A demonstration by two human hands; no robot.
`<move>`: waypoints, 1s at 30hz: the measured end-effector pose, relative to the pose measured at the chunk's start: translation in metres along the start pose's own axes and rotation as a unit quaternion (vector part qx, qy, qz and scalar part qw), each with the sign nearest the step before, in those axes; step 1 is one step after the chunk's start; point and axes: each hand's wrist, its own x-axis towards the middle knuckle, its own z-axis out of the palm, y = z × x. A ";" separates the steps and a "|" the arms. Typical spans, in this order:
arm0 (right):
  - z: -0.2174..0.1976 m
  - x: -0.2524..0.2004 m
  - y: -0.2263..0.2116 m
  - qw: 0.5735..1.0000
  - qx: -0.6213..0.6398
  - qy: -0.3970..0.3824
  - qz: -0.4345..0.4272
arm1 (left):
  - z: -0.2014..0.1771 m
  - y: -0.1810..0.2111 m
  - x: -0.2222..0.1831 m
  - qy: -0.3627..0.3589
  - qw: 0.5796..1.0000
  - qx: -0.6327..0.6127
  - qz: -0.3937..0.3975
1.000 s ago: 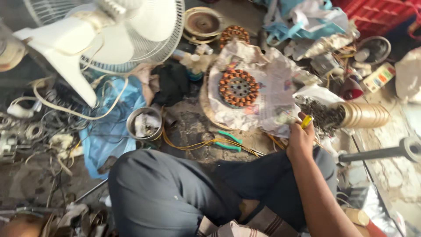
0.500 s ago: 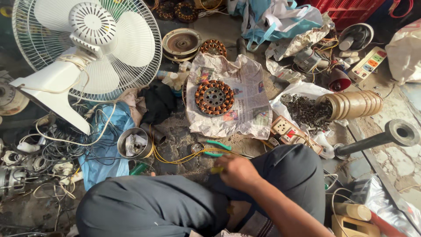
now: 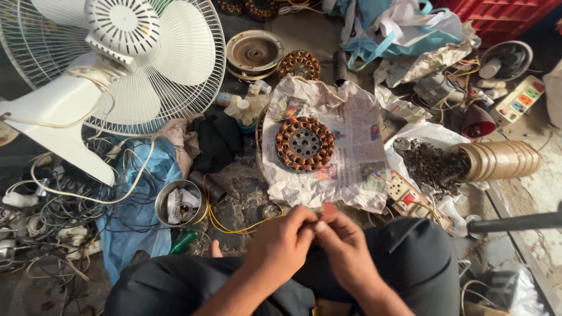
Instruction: The person sits on the floor and uses a yellow screwdriver to adjust copper windings on a circular motor stator. They then connect yellow wires to the stator and use the screwdriver to test the connections.
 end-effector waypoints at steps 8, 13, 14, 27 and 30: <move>-0.025 0.071 -0.030 0.991 -0.081 0.075 -0.079 | -0.038 -0.033 0.109 0.055 0.997 -0.008 -0.058; -0.016 0.089 -0.045 0.983 -0.178 0.037 -0.034 | -0.038 -0.035 0.108 0.133 0.988 0.035 0.071; -0.013 0.091 -0.049 0.976 -0.216 0.026 -0.016 | -0.039 -0.030 0.103 0.125 0.981 0.033 0.146; -0.012 0.069 -0.073 0.945 -0.300 -0.081 0.099 | -0.050 -0.012 0.067 -0.081 0.984 0.094 0.126; -0.025 0.080 -0.069 0.981 -0.149 0.087 0.084 | -0.084 -0.015 0.050 0.005 0.995 0.095 0.037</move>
